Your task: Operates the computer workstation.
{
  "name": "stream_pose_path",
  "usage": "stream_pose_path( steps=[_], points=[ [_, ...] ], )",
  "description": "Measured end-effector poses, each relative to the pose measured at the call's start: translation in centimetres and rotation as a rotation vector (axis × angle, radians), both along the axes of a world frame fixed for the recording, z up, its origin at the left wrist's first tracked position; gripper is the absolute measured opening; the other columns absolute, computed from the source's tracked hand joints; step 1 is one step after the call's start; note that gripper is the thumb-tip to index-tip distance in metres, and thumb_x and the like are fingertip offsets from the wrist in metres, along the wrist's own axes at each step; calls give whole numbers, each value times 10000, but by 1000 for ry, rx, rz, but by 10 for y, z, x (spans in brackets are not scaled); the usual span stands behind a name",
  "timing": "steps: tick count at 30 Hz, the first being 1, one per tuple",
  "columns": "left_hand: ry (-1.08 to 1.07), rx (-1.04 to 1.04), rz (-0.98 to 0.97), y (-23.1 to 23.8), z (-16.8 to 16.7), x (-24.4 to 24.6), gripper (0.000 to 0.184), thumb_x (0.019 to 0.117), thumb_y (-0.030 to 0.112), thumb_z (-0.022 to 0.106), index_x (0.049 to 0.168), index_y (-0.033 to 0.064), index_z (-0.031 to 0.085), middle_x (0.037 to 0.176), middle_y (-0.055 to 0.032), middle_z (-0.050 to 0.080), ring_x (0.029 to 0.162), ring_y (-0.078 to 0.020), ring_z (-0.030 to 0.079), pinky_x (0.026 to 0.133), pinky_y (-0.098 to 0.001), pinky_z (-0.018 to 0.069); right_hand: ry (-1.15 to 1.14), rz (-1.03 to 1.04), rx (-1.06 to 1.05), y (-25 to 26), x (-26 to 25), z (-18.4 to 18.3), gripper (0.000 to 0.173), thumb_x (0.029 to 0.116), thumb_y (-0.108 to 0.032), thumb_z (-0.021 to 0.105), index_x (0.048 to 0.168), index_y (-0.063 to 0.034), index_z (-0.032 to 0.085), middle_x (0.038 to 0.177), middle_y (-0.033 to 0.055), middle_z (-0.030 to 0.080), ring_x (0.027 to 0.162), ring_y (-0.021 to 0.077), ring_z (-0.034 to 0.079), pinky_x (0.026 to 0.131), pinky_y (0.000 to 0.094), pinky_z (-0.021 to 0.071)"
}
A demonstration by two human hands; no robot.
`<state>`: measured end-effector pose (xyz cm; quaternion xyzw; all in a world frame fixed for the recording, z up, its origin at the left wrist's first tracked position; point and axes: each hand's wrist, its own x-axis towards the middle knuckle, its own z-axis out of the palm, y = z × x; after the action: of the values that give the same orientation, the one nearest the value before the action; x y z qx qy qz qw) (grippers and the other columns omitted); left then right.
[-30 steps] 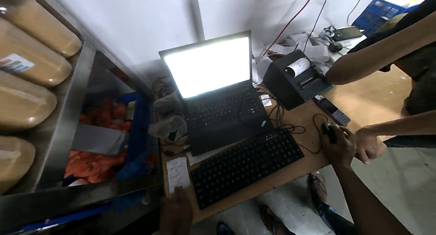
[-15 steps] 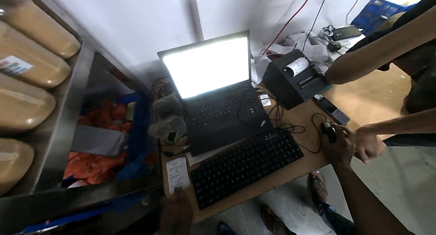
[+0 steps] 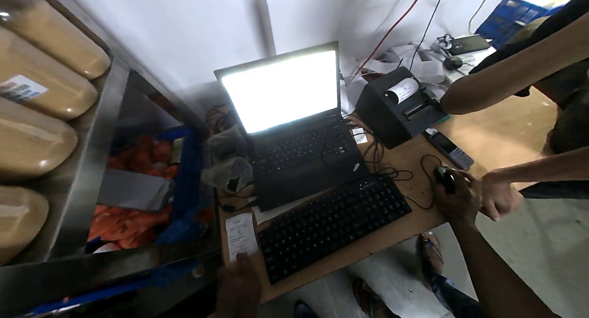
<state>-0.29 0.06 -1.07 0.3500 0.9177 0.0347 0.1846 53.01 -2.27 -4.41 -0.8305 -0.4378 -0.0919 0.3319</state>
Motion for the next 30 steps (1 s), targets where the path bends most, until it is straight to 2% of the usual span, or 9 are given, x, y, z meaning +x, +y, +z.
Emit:
stream_pose_path(
  steps=[8, 12, 20, 25, 30],
  points=[
    [-12, -10, 3, 0, 7, 2, 721, 1068, 561, 371, 1493, -17, 447, 1279, -253, 673, 1190, -399, 667, 980, -584, 533, -11, 9, 6, 0, -1, 0, 423, 884, -185, 634, 1258, 8, 678, 1362, 362, 543, 1207, 589, 541, 956, 739, 423],
    [-11, 24, -4, 0, 7, 3, 706, 1068, 548, 397, 1471, -28, 474, 1267, -260, 675, 1183, -403, 669, 983, -586, 532, 14, -5, -15, 0, -2, 3, 471, 895, -198, 638, 1330, -15, 634, 1382, 354, 533, 1220, 580, 539, 957, 739, 428],
    [-1, 14, -13, -2, 2, 1, 729, 1067, 553, 397, 1494, -36, 437, 1275, -276, 665, 1176, -418, 670, 978, -592, 535, 5, 21, -16, -1, 1, -1, 440, 923, -193, 624, 1327, -20, 651, 1379, 346, 537, 1230, 574, 531, 973, 733, 419],
    [-1, -2, -4, -1, 1, 0, 730, 1069, 560, 368, 1507, -20, 432, 1321, -255, 652, 1204, -393, 663, 988, -582, 534, -9, 26, -11, 0, 0, 1, 418, 925, -194, 619, 1296, -8, 666, 1367, 352, 541, 1223, 573, 537, 958, 718, 440],
    [15, 8, -3, -2, 0, 1, 733, 1064, 573, 370, 1488, -19, 454, 1275, -256, 674, 1166, -401, 681, 958, -587, 546, -31, 29, 4, 0, 3, -2, 405, 925, -185, 615, 1280, 1, 677, 1359, 347, 550, 1217, 560, 549, 961, 706, 450]
  ],
)
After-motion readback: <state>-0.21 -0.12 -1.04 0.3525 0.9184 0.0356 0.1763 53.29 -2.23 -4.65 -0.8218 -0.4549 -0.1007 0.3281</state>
